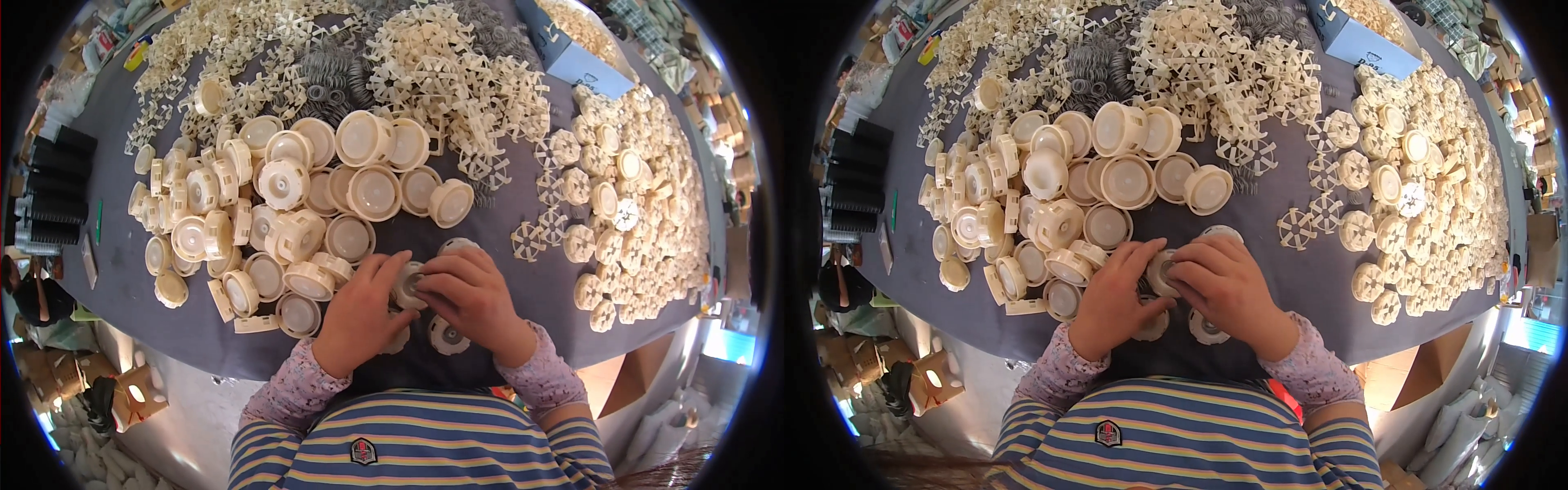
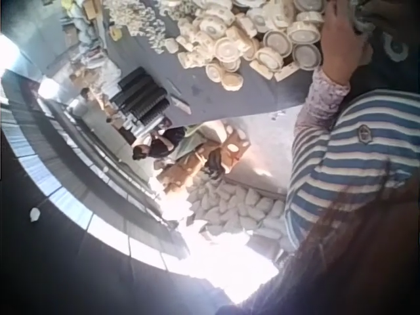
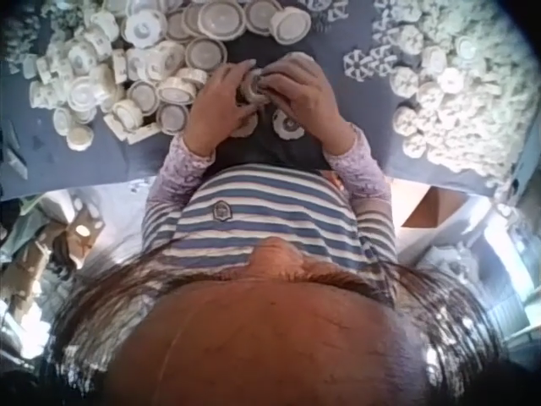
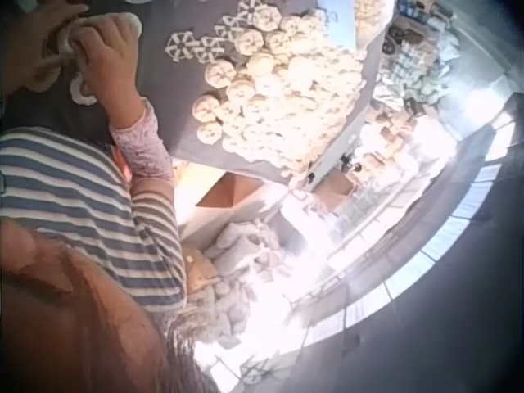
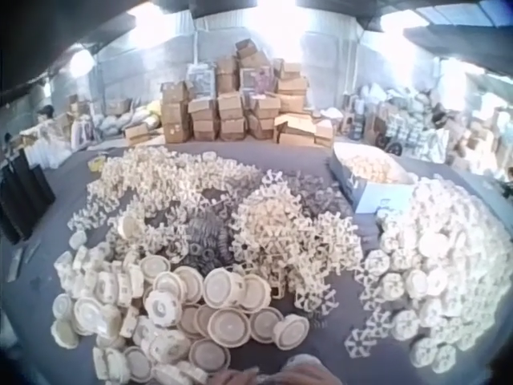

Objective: The person scoops plastic parts from a box onto a table using a scoop, then assembles plastic mechanisms by hand by inserting springs and wheel-shaped caps into round base components.

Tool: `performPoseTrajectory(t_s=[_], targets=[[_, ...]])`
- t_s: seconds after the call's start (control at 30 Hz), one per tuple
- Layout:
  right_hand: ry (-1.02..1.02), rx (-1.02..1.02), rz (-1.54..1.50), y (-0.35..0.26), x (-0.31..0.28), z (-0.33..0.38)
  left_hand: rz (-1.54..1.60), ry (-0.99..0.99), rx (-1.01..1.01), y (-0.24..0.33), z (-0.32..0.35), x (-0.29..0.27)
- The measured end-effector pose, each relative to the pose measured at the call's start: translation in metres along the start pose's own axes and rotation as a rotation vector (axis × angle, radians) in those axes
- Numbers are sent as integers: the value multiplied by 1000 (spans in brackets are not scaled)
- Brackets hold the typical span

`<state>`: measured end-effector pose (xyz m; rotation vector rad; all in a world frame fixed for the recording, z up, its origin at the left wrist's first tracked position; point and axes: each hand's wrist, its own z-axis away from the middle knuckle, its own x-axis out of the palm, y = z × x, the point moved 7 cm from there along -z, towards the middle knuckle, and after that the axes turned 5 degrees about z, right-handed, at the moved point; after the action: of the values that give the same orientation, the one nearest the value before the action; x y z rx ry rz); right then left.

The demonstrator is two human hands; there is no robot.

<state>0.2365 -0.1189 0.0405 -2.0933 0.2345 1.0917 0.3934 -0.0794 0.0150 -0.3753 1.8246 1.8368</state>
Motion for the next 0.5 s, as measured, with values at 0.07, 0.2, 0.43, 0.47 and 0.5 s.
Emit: performPoseTrajectory(t_s=[0.07, 0.2, 0.43, 0.47, 0.5], targets=[[-46, -54, 44, -3, 6, -6, 15, -4, -14, -4, 1, 2], [-12, 21, 31, 16, -15, -22, -6, -23, -41, -4, 6, 3], [68, 42, 260, 62, -40, -44, 25, -9, 21, 2, -3, 5], [71, 21, 215, 58, -46, -36, 31, -9, 26, 1, -1, 6], [152, 67, 164, 57, -58, -21, 35, -11, 27, -2, 0, 7]])
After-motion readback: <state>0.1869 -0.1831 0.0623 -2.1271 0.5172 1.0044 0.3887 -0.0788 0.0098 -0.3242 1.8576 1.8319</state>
